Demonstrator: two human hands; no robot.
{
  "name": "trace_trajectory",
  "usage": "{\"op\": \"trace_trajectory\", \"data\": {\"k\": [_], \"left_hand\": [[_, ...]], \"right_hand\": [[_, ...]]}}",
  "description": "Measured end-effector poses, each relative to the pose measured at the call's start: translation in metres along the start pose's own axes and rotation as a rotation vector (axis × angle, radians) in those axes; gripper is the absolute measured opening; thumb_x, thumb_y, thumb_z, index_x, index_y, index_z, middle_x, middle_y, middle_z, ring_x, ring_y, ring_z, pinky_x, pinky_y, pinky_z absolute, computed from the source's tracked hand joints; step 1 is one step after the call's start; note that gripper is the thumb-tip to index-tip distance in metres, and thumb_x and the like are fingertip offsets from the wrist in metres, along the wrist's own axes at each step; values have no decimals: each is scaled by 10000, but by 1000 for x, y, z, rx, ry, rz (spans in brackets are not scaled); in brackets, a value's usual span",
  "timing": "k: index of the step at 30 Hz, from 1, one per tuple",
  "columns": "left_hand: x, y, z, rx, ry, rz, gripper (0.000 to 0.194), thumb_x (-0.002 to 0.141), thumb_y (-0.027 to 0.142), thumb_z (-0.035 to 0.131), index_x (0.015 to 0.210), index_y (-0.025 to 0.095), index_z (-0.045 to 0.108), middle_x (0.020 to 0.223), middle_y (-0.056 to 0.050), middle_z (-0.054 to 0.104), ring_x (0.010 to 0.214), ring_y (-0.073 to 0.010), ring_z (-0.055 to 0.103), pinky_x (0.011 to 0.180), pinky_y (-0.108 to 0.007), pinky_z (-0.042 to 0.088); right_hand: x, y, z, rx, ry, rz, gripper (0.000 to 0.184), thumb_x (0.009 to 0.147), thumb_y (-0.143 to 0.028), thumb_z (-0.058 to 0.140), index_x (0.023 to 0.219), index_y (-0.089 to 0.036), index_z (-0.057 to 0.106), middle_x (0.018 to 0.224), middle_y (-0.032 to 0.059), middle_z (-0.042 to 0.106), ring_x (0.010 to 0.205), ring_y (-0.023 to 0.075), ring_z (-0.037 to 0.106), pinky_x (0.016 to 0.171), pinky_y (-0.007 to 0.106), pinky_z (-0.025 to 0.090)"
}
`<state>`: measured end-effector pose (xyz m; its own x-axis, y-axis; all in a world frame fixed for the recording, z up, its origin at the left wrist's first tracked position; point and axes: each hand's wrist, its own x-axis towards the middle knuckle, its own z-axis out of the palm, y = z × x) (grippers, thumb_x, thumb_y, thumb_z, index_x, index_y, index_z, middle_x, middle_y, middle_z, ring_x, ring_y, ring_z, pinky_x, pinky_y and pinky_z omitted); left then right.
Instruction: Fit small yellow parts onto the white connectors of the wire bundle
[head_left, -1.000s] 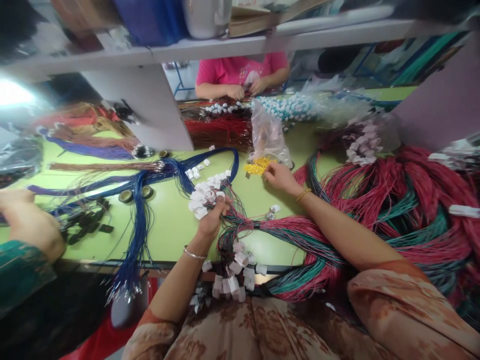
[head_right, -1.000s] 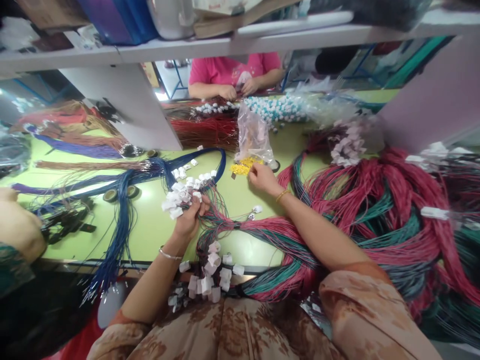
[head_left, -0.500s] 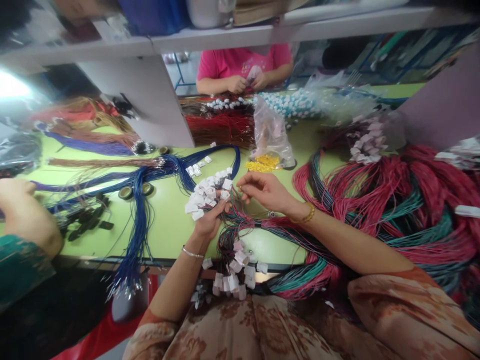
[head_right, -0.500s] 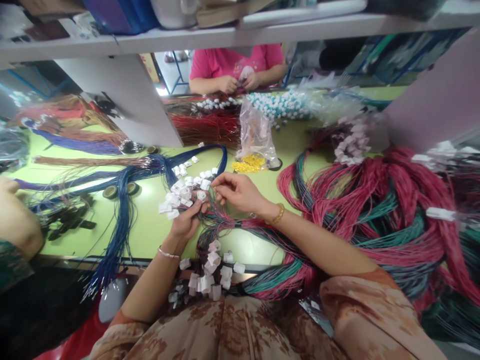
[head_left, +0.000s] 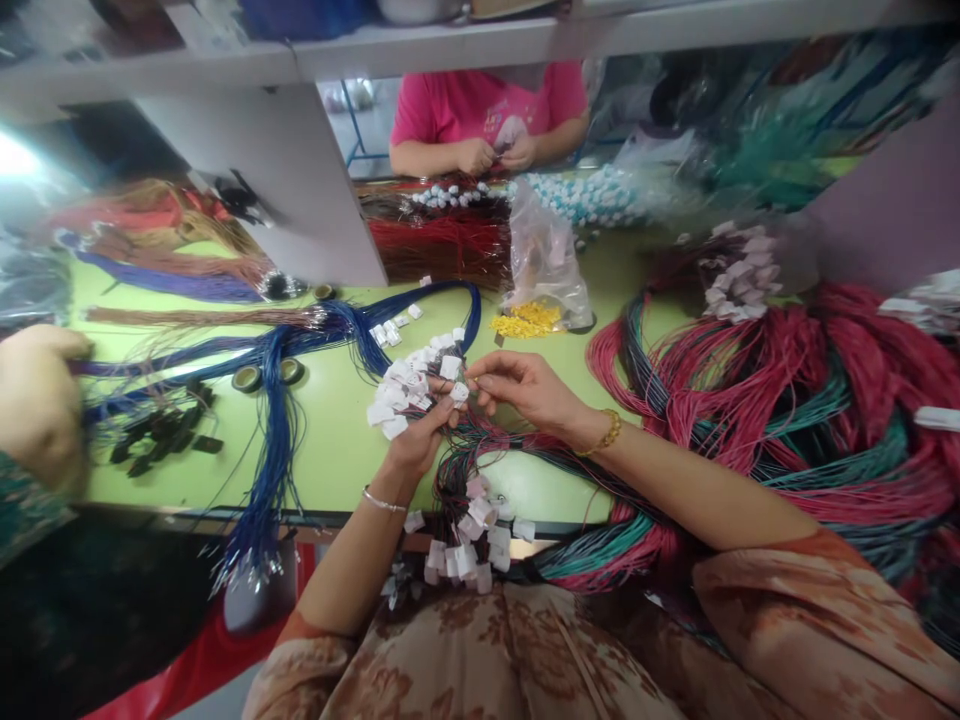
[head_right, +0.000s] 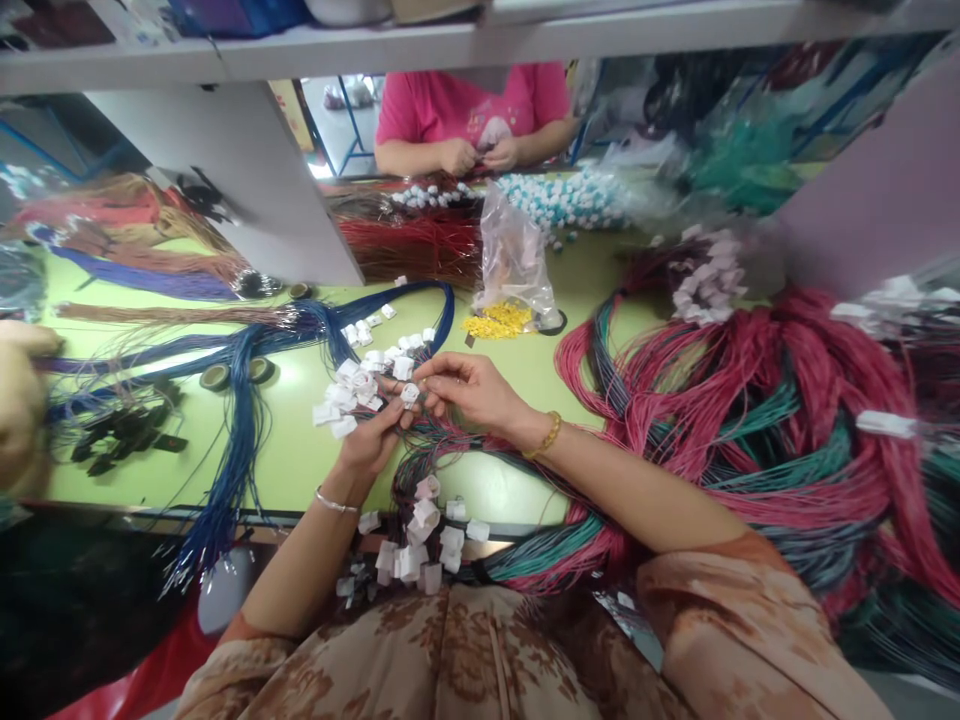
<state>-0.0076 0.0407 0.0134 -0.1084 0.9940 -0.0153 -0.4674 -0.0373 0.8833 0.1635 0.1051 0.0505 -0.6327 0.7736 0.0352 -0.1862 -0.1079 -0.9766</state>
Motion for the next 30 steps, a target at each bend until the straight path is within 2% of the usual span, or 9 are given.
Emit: {"op": "trace_trajectory", "data": {"k": [6,11,14,18,22,26,30], "left_hand": [[0,-2,0,-15,33,11,371,648,400,913,807,166,673,659,-8,666,518,-90,516,546,-263,403],[0,-1,0,-19,37,-4,374,636,415,916,800,173,683,663,-8,682,515,-89,518,526,-256,399],[0,-1,0,-26,42,-5,373,632,403,921,804,178,678,665,-5,681,520,-92,533,538,-259,412],[0,-3,-1,-40,45,-13,381,644,391,922,830,196,653,602,40,592,528,-95,533,582,-276,449],[-1,-2,0,-60,43,-5,410,629,368,937,854,211,632,600,67,532,531,-87,515,598,-277,457],[-2,2,3,7,2,3,386,651,405,920,811,204,632,616,29,603,515,-97,505,533,-275,389],[-3,5,6,47,-5,9,383,654,424,915,789,198,637,614,19,638,485,-85,470,515,-269,361]], "right_hand": [[-1,8,-5,216,1,80,328,738,-398,874,938,-183,727,763,-12,715,601,87,654,604,226,588],[-2,10,-7,240,29,123,348,732,-385,880,925,-165,692,823,22,756,683,107,720,620,209,608],[-3,8,-6,198,51,97,365,740,-400,870,919,-166,654,841,29,762,706,116,736,615,209,609],[-7,3,-3,15,66,4,324,820,-420,793,941,-178,615,885,50,761,739,132,738,629,240,608],[-12,1,2,-270,85,-104,162,932,-339,628,979,-187,595,858,36,733,652,112,676,608,253,559],[-14,-2,5,-656,126,-376,71,930,-206,537,912,-197,606,857,35,671,765,145,622,687,289,515],[-15,-4,8,-790,110,-564,131,957,-166,478,900,-204,589,870,45,641,820,158,601,758,313,502]]}}
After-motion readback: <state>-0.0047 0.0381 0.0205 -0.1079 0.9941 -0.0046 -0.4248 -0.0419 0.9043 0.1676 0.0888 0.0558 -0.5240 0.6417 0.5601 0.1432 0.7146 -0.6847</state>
